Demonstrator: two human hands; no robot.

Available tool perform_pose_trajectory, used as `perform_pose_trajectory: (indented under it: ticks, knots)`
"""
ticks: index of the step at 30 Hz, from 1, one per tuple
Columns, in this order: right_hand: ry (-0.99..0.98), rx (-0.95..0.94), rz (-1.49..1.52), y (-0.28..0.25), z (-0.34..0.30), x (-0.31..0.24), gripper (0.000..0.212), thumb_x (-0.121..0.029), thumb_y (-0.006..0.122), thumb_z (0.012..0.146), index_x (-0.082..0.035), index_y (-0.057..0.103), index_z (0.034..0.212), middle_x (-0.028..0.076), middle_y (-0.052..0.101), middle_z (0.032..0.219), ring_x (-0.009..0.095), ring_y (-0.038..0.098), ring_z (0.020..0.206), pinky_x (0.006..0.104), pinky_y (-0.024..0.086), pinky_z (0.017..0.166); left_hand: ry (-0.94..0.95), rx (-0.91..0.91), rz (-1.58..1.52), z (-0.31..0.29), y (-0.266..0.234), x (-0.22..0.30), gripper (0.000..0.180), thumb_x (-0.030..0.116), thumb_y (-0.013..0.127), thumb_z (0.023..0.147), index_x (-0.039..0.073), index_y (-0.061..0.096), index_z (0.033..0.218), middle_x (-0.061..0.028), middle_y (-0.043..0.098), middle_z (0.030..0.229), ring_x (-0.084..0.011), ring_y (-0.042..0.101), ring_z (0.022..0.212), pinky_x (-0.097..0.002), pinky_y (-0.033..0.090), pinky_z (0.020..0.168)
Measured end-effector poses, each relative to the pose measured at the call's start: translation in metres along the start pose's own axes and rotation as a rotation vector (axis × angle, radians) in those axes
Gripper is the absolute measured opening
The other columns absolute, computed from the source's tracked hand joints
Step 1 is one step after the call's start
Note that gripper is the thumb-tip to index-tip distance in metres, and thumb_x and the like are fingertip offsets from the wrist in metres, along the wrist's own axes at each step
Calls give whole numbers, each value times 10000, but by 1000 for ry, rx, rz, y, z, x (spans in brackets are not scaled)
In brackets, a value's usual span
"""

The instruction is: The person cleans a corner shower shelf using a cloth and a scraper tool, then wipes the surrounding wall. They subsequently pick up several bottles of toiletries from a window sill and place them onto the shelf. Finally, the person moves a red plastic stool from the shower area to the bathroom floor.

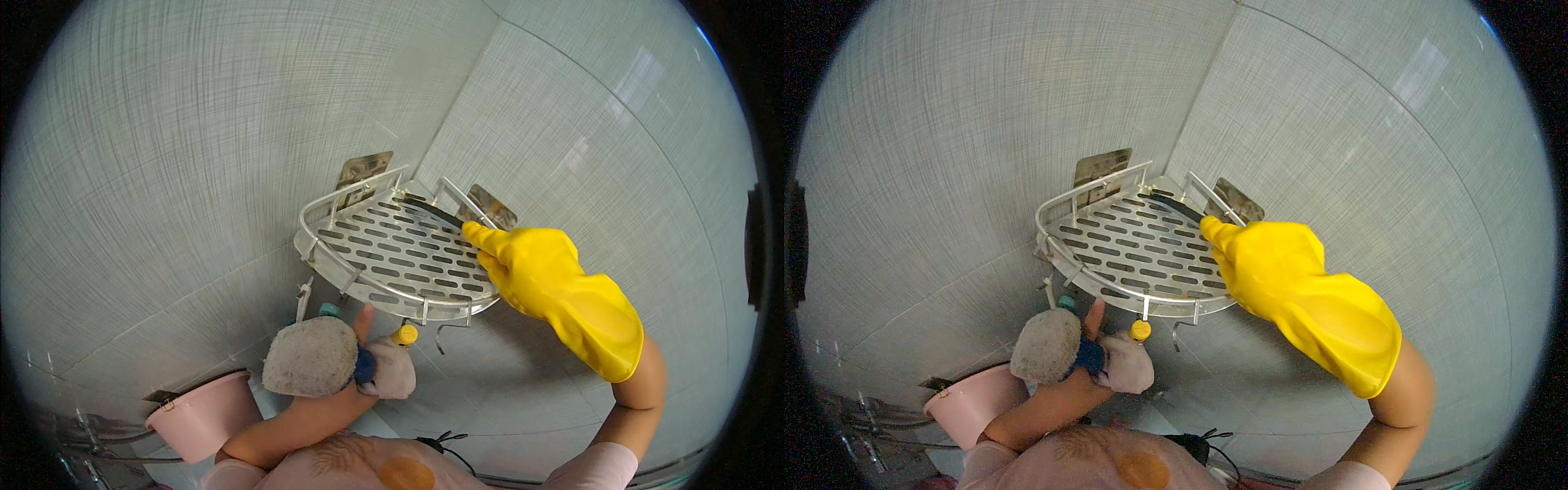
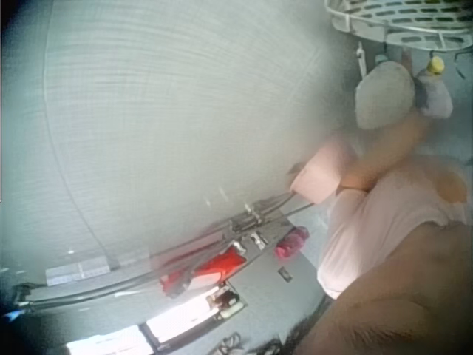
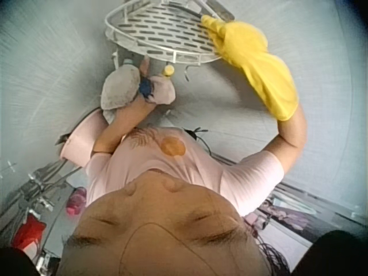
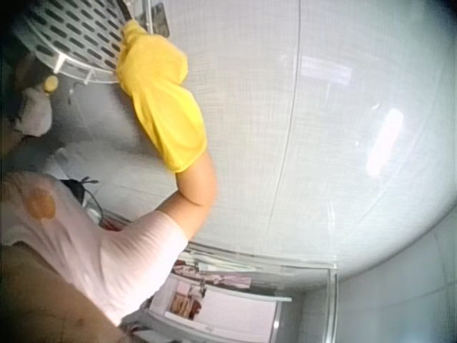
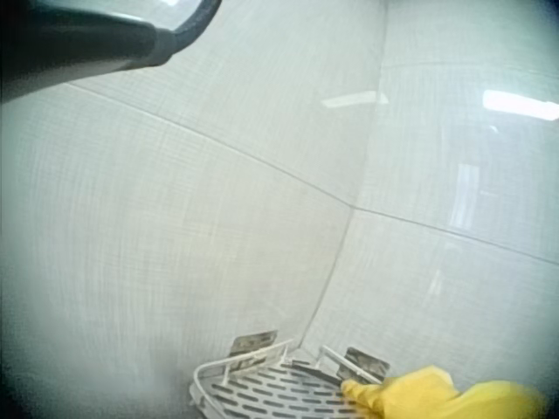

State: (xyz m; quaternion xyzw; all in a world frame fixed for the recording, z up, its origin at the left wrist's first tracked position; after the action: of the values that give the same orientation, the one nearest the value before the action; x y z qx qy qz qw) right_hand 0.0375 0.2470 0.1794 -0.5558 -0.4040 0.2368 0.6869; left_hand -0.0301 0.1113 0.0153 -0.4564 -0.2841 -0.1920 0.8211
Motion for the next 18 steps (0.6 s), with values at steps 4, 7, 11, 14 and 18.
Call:
perform_pose_trajectory:
  ticks: [4, 7, 11, 14, 18]
  knots:
    - [35, -3, -56, -1, 1, 0, 351, -189, 552, 855, -140, 572, 1202, 143, 649, 790, 318, 622, 703, 400, 486, 626, 49, 35, -93, 1, 5, -2, 926, 317, 703, 757, 74, 127, 1440, -111, 480, 1171, -286, 480, 1086, -408, 331, 953]
    - [80, 22, -46, -6, -1, 7, 339, -190, 552, 855, -137, 579, 1189, 148, 648, 789, 326, 620, 706, 403, 486, 627, 38, 36, -115, 0, 6, -5, 921, 301, 706, 743, 38, 167, 1442, -51, 564, 879, -212, 567, 858, -343, 409, 798]
    - [84, 30, -34, -5, 0, 14, 349, -267, 492, 887, -166, 559, 1215, 152, 659, 849, 344, 628, 741, 437, 486, 651, 60, 57, -28, -4, 4, -3, 913, 295, 699, 749, 36, 163, 1442, -59, 563, 887, -218, 567, 862, -348, 413, 796]
    - [40, 2, 40, 2, 4, 13, 352, -271, 488, 891, -171, 553, 1223, 154, 659, 856, 345, 629, 756, 437, 485, 666, 57, 26, -154, 0, 11, -7, 918, 299, 701, 749, 38, 159, 1443, -68, 562, 894, -223, 566, 872, -349, 411, 802]
    - [130, -3, 15, 6, 6, 22, 340, -261, 507, 885, -166, 566, 1206, 152, 657, 847, 348, 622, 763, 428, 486, 671, 27, -81, -51, -1, 24, -12, 931, 306, 709, 746, 40, 153, 1444, -72, 561, 911, -227, 563, 887, -349, 404, 817]
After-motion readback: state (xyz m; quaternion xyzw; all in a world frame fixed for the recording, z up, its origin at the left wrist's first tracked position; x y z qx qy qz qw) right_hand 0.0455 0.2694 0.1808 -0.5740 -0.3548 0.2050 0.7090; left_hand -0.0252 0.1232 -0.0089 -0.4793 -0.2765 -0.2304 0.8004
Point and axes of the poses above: each hand's wrist, its own z-axis towards the middle knuckle, its own y-axis out of the palm, x = y × z, the point moved 10 cm from there along z, towards the middle knuckle
